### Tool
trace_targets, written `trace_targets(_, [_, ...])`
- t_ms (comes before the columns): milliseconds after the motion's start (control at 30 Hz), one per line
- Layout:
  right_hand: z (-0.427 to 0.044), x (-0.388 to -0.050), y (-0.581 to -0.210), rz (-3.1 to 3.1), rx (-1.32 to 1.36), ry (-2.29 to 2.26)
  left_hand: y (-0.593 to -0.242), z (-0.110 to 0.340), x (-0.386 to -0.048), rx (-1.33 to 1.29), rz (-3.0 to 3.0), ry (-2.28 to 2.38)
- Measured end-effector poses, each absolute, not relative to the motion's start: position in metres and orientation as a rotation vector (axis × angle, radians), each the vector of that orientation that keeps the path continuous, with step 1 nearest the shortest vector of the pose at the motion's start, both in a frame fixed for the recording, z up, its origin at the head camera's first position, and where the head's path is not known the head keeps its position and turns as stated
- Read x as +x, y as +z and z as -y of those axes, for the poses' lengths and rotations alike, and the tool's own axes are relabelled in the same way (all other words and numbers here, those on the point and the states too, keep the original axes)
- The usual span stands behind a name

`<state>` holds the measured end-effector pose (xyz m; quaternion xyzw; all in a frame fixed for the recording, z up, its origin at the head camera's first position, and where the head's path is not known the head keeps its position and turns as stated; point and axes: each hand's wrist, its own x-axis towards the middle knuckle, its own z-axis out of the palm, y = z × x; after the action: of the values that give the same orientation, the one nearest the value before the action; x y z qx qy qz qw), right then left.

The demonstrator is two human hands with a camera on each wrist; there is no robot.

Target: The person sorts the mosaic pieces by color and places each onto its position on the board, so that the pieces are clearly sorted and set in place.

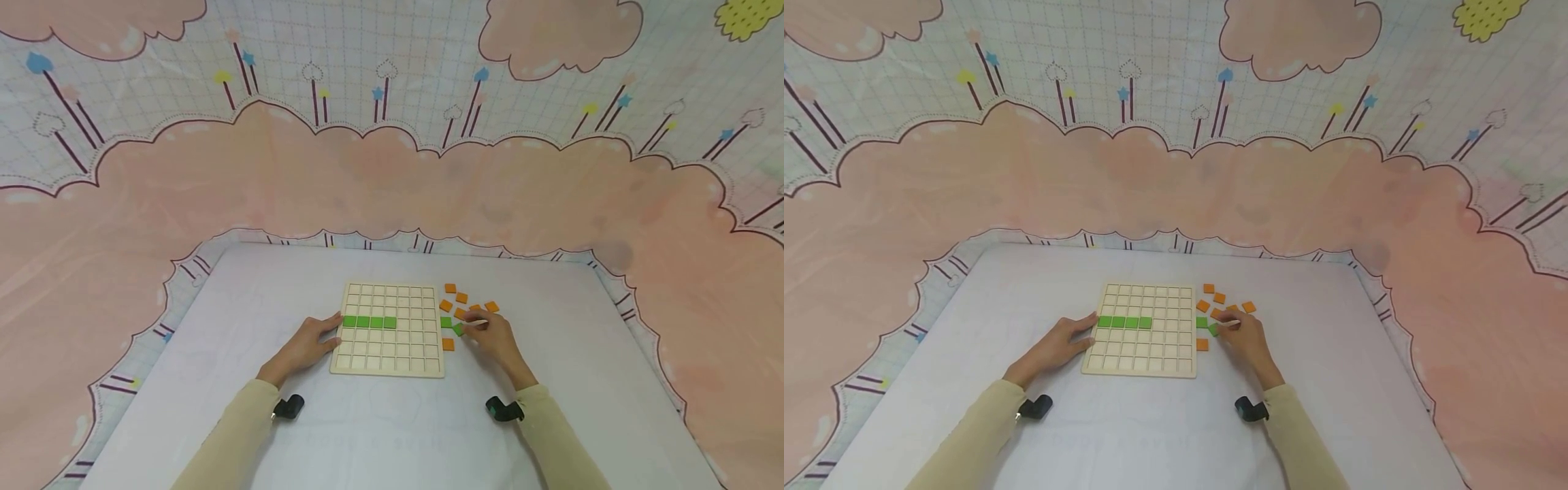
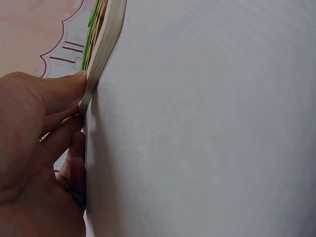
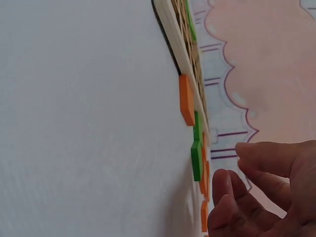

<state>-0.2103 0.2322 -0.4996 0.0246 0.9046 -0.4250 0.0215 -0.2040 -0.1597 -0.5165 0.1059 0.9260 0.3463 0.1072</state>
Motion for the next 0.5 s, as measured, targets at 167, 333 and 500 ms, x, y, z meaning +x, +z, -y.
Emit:
trace_targets(167, [-0.234,-0.213,-0.502,-2.825,0.04,-1.214,-0.516,0.159,-0.203,0.313,-2.726,1.018])
trace_targets(333, [-0.235,-0.217,-0.504,-2.821,0.015,-1.152,-0.515,0.16,-0.203,0.319,-2.726,1.012])
trace_targets(500, [-0.236,-0.222,-0.506,-2.814,-0.02,-1.115,-0.515,0.159,-0.203,0.304,-2.725,1.022])
